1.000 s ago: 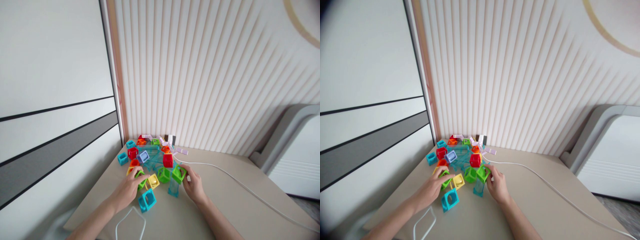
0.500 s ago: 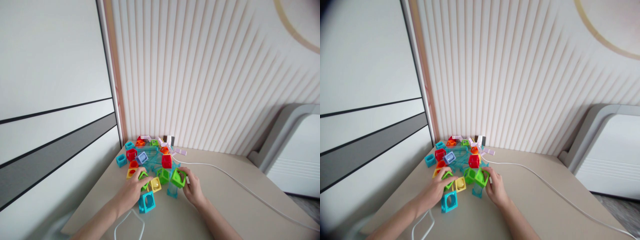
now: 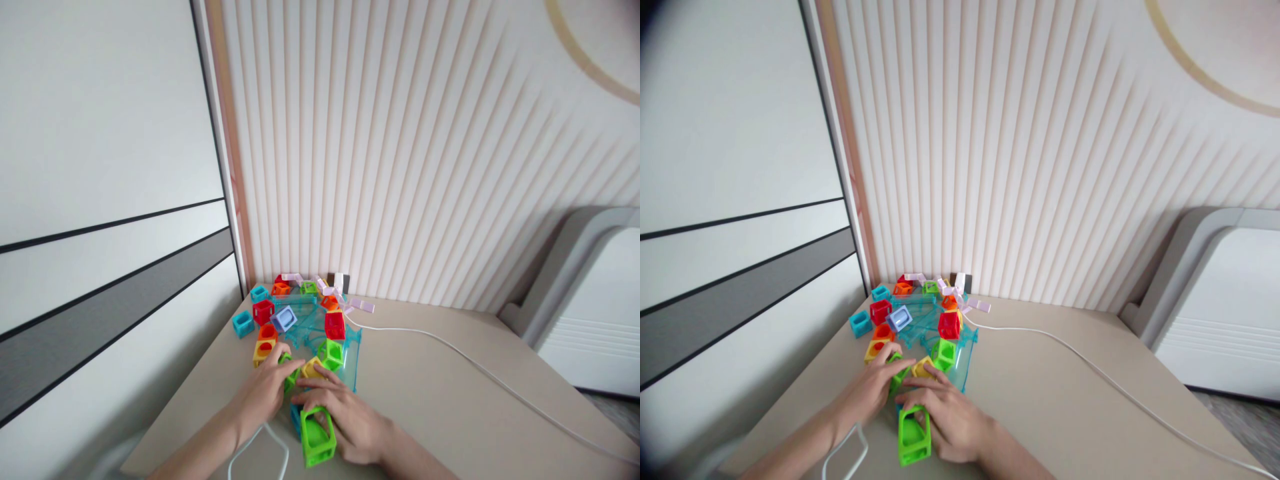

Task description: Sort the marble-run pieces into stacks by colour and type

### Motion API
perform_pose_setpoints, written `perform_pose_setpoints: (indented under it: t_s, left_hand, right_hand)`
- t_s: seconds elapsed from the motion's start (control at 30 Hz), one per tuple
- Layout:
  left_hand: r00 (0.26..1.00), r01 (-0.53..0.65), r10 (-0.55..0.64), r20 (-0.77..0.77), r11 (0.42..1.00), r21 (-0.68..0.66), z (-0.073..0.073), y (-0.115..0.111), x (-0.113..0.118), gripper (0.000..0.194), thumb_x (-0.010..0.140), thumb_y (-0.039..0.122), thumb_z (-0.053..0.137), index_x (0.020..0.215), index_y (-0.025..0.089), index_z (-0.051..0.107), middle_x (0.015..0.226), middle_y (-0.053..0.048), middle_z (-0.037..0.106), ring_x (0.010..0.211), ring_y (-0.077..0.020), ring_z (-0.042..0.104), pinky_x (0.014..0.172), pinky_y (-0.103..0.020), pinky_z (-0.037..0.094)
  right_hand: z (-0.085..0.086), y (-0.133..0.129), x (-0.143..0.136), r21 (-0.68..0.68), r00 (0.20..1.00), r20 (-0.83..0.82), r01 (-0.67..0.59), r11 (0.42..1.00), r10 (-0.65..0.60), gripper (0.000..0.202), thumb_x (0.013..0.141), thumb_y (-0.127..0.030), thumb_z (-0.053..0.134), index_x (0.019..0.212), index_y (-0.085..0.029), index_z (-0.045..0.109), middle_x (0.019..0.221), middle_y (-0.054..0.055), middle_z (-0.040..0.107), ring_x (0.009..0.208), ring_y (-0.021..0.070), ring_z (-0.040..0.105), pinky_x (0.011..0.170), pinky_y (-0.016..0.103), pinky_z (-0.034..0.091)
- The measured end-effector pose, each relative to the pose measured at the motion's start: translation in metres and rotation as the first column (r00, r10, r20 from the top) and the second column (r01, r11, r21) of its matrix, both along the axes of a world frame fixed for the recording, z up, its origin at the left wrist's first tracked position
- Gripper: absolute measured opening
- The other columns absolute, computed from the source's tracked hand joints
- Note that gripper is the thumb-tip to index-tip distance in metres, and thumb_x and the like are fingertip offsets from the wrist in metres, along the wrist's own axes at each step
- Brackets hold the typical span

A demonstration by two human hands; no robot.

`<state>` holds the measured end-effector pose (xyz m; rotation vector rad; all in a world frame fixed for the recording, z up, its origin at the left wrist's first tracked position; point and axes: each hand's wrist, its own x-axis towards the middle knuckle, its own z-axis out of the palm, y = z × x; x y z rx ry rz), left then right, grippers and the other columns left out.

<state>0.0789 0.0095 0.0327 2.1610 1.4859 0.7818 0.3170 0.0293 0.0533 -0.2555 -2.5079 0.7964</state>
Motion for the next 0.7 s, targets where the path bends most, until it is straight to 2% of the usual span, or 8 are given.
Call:
perform_pose_setpoints:
  t_s: [0.13, 0.23, 0.3, 0.37, 0.43, 0.5, 0.63, 0.7]
  left_hand:
    - [0.991, -0.063, 0.053, 0.125, 0.995, 0.072, 0.009, 0.001, -0.010, 0.057, 0.081, 0.002, 0.040, 0.122, 0.026, 0.071, 0.118, -0.010, 0.059, 0.114, -0.0239, 0.062, 0.105, -0.043, 0.050]
    - [0.932, -0.135, 0.113, 0.343, 0.990, 0.041, 0.019, 0.004, -0.010, 0.048, 0.083, 0.009, 0.042, 0.119, 0.025, 0.071, 0.118, -0.010, 0.062, 0.112, -0.0249, 0.062, 0.104, -0.046, 0.051]
    - [0.813, -0.153, 0.170, 0.557, 0.985, -0.078, 0.024, 0.010, -0.003, 0.042, 0.087, 0.017, 0.042, 0.120, 0.024, 0.068, 0.127, -0.010, 0.061, 0.110, -0.0251, 0.063, 0.095, -0.045, 0.057]
    - [0.614, -0.147, 0.250, 0.749, 0.968, -0.203, 0.025, 0.018, 0.010, 0.036, 0.090, 0.027, 0.045, 0.119, 0.024, 0.066, 0.136, -0.009, 0.057, 0.109, -0.0259, 0.064, 0.082, -0.042, 0.063]
    - [0.431, -0.127, 0.271, 0.861, 0.963, -0.239, 0.024, 0.029, 0.026, 0.033, 0.089, 0.033, 0.051, 0.118, 0.024, 0.064, 0.138, -0.008, 0.056, 0.110, -0.0263, 0.064, 0.080, -0.041, 0.063]
    - [0.306, -0.102, 0.251, 0.918, 0.968, -0.230, 0.022, 0.041, 0.042, 0.033, 0.086, 0.036, 0.057, 0.115, 0.023, 0.064, 0.131, -0.008, 0.060, 0.107, -0.0256, 0.066, 0.081, -0.041, 0.063]
    - [0.190, -0.039, 0.212, 0.959, 0.977, -0.208, 0.017, 0.059, 0.061, 0.032, 0.081, 0.035, 0.062, 0.110, 0.022, 0.064, 0.118, -0.007, 0.067, 0.099, -0.0244, 0.070, 0.082, -0.042, 0.062]
    - [0.176, -0.023, 0.213, 0.961, 0.977, -0.212, 0.014, 0.062, 0.064, 0.030, 0.082, 0.036, 0.063, 0.108, 0.022, 0.065, 0.112, -0.006, 0.069, 0.095, -0.0238, 0.071, 0.082, -0.042, 0.061]
  right_hand:
    - [-0.002, 0.002, 0.002, -0.039, 1.000, 0.007, 0.021, 0.999, -0.021, 0.034, 0.099, -0.014, 0.038, 0.129, -0.026, 0.049, 0.128, 0.010, 0.069, 0.131, 0.0191, 0.058, 0.125, 0.049, 0.019]
    - [-0.007, 0.004, 0.001, -0.079, 1.000, -0.013, 0.025, 0.997, -0.026, 0.032, 0.101, -0.015, 0.038, 0.130, -0.026, 0.048, 0.130, 0.010, 0.068, 0.133, 0.0196, 0.056, 0.125, 0.051, 0.017]
    - [-0.011, 0.006, -0.001, -0.136, 0.997, -0.050, 0.053, 0.989, -0.061, 0.030, 0.103, -0.019, 0.037, 0.130, -0.025, 0.049, 0.132, 0.010, 0.067, 0.133, 0.0205, 0.056, 0.125, 0.051, 0.018]
    - [-0.015, 0.008, -0.003, -0.222, 0.984, -0.120, 0.103, 0.970, -0.132, 0.028, 0.105, -0.023, 0.036, 0.129, -0.023, 0.051, 0.133, 0.012, 0.066, 0.132, 0.0214, 0.057, 0.121, 0.050, 0.029]
    - [-0.017, 0.009, -0.004, -0.286, 0.964, -0.177, 0.141, 0.948, -0.197, 0.028, 0.106, -0.026, 0.036, 0.128, -0.023, 0.052, 0.135, 0.014, 0.064, 0.133, 0.0223, 0.056, 0.114, 0.046, 0.041]
    - [-0.017, 0.009, -0.004, -0.275, 0.962, -0.166, 0.166, 0.947, -0.217, 0.029, 0.105, -0.025, 0.038, 0.130, -0.024, 0.053, 0.138, 0.014, 0.062, 0.138, 0.0230, 0.051, 0.114, 0.045, 0.042]
    - [-0.015, 0.010, -0.006, -0.132, 0.987, -0.051, 0.145, 0.981, -0.153, 0.037, 0.099, -0.016, 0.043, 0.133, -0.027, 0.052, 0.137, 0.011, 0.064, 0.140, 0.0216, 0.050, 0.125, 0.049, 0.019]
    - [-0.015, 0.011, -0.007, -0.100, 0.990, -0.045, 0.130, 0.986, -0.135, 0.040, 0.097, -0.014, 0.044, 0.133, -0.029, 0.051, 0.135, 0.009, 0.066, 0.137, 0.0203, 0.053, 0.125, 0.048, 0.017]
